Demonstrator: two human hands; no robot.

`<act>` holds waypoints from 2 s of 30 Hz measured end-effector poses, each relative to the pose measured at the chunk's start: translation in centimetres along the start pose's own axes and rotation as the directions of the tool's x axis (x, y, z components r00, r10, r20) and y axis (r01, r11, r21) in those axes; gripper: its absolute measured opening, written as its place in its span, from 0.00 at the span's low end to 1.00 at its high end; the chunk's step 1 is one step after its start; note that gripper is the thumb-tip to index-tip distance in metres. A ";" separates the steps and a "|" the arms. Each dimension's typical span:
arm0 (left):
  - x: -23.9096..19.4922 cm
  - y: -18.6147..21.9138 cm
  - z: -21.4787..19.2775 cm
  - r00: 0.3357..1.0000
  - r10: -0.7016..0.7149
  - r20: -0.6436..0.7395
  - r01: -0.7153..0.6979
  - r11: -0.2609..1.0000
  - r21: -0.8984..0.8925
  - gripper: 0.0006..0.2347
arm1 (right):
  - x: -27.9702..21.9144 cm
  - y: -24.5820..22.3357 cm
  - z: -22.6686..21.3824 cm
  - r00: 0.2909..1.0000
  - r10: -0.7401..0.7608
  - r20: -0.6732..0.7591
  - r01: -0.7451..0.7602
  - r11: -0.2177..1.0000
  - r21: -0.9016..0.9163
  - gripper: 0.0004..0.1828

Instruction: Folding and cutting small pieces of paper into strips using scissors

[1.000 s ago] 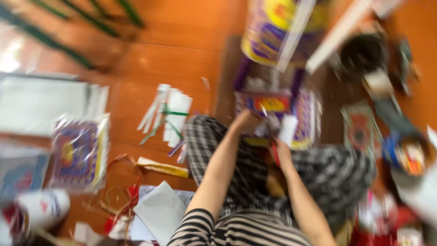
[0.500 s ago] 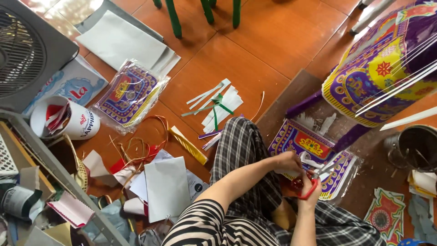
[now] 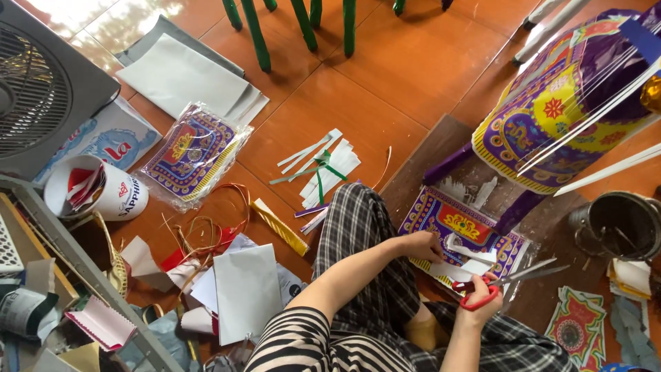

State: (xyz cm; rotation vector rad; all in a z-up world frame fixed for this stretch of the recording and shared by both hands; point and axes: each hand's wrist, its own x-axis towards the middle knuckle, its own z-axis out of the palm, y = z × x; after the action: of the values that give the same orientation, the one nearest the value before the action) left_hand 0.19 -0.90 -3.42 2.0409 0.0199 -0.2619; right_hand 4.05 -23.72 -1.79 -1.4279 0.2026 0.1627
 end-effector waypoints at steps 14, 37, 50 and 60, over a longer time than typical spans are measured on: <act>1.9 -4.2 5.5 0.989 -0.018 -0.144 0.025 0.999 0.044 0.16 | 0.8 3.1 2.1 0.972 -0.187 0.141 0.215 0.950 -0.225 0.23; -1.8 0.6 -0.5 0.852 -0.434 -0.294 0.076 0.658 -0.749 0.10 | -5.1 0.9 4.4 0.845 0.158 0.511 0.161 0.836 -0.525 0.26; -2.1 1.5 -0.8 0.880 -0.389 -0.272 0.084 0.692 -0.717 0.12 | -6.5 0.7 5.1 0.896 0.114 0.429 0.146 0.837 -0.527 0.21; -1.6 0.4 -1.1 0.871 -0.412 -0.268 0.061 0.631 -0.773 0.08 | -7.1 -2.3 4.3 0.814 0.155 0.560 0.122 0.896 -0.426 0.26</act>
State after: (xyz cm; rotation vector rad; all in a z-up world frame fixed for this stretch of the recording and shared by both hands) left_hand -1.17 0.09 -2.28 1.2032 0.5988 0.0455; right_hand -2.15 -19.74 2.63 -1.7609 -0.3600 0.6931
